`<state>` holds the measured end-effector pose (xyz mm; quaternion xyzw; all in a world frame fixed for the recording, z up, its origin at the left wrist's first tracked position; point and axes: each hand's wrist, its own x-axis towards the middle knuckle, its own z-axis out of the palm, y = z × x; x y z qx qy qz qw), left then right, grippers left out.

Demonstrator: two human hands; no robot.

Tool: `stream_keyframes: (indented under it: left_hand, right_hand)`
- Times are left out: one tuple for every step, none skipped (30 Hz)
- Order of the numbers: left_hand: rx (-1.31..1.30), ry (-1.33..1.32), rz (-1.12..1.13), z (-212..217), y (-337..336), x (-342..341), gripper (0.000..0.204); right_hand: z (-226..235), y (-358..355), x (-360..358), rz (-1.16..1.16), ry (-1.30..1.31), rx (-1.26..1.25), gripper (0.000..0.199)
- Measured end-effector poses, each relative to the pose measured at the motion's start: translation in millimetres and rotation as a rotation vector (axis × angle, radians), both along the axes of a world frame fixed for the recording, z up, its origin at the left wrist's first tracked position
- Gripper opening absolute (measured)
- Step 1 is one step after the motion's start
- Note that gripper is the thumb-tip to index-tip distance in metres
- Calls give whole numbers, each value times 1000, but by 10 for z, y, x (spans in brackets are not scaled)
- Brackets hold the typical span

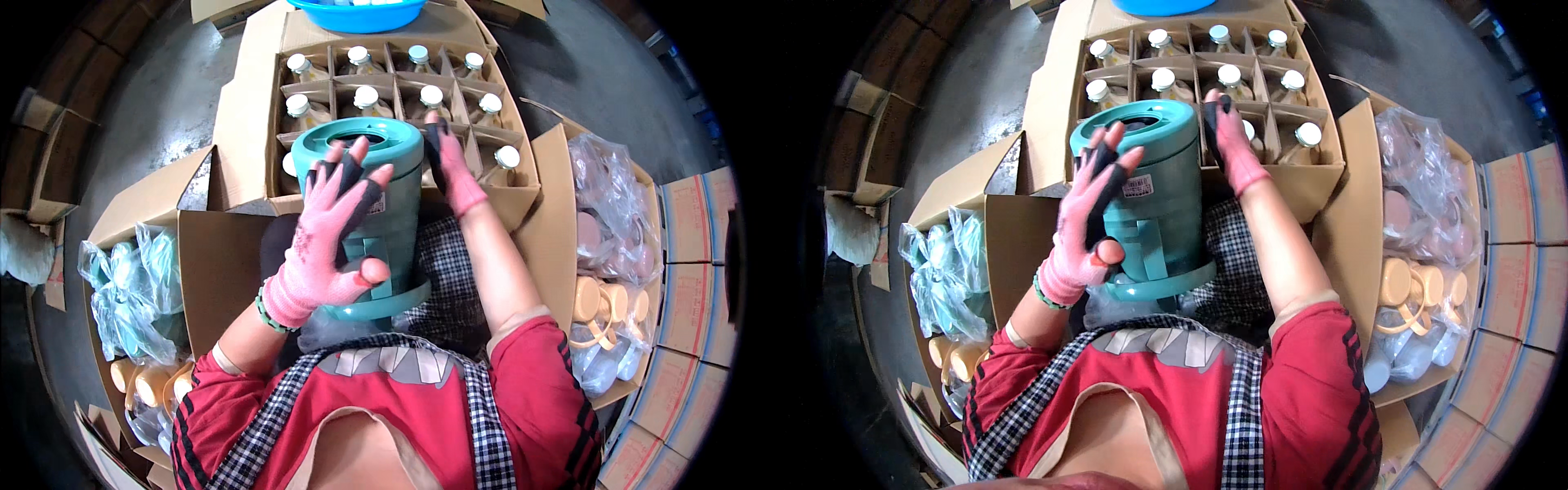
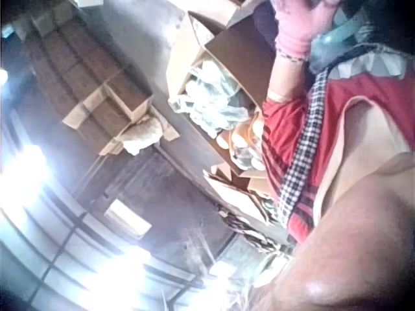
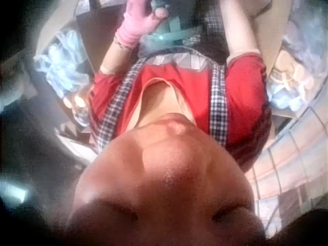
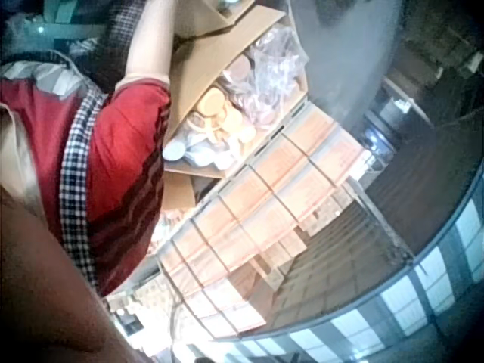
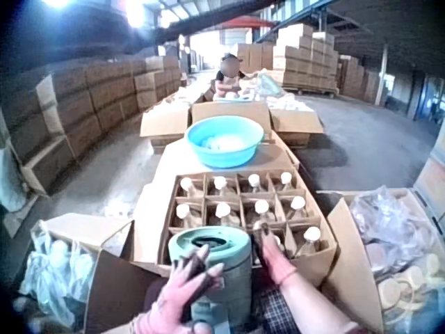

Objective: The person sits on the floor and packs thermos flasks into cardboard boxes. They unwrap the flasks from plastic, remove the lids, place the inner glass bottles into the outer containers, and reassemble them before placing them into the boxes.

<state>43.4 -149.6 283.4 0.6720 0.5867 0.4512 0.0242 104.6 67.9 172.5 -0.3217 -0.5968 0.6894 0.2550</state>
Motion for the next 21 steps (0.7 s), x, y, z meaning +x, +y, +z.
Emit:
stream_keyframes:
  left_hand:
    - [61,9,95,-177,-9,-262,58]
    - [21,-526,255,-299,84,-435,59]
    - [-128,-952,208,-272,154,-605,60]
    - [-270,-1370,157,-234,192,-740,60]
    - [-170,-1393,75,-486,259,-760,52]
    - [28,-791,302,-515,251,-561,51]
    - [43,-386,238,-468,179,-425,49]
    - [62,22,178,-320,107,-306,47]
    - [124,-152,122,-295,69,-263,45]
    - [206,-454,179,-502,133,-452,46]
    - [166,-785,259,-412,243,-553,45]
    - [118,-1115,334,-301,303,-624,44]
    - [-193,-1478,126,-315,286,-653,46]
    - [-9,-1125,151,-426,243,-532,45]
    - [39,-573,197,-369,205,-390,44]
    - [81,-29,231,-275,135,-220,43]
    - [93,-148,210,-194,134,-223,41]
    - [104,-271,206,-142,106,-214,40]
    - [125,-453,296,-201,208,-446,40]
    - [141,-638,387,-271,283,-654,41]
    - [-33,-1152,275,-237,356,-786,40]
  right_hand:
    - [91,-177,27,-195,-39,112,52]
    - [231,-352,67,-92,60,-13,43]
    - [240,-617,80,-120,175,284,39]
    - [292,-618,65,-84,177,291,35]
    - [335,-622,47,-46,176,300,31]
    - [369,-624,64,-18,162,309,28]
    - [340,-331,41,-48,61,205,31]
    - [412,-176,11,-69,-34,101,37]
    - [400,-202,33,-97,-28,118,42]
    - [381,-281,67,-123,-21,135,47]
    - [357,-476,63,-131,76,456,52]
    - [355,-660,30,-141,174,776,58]
    - [231,-561,-14,-150,142,661,51]
    - [104,-474,-93,-152,118,547,45]
    - [32,-150,-77,-126,-45,258,44]
    - [-55,102,7,-99,-212,-42,44]
    - [-112,261,33,-68,-307,199,39]
    - [86,81,9,-67,-146,237,40]
    - [268,-179,23,-65,14,272,41]
    - [407,-478,39,-64,171,299,42]
    - [403,-571,-9,-38,166,695,39]
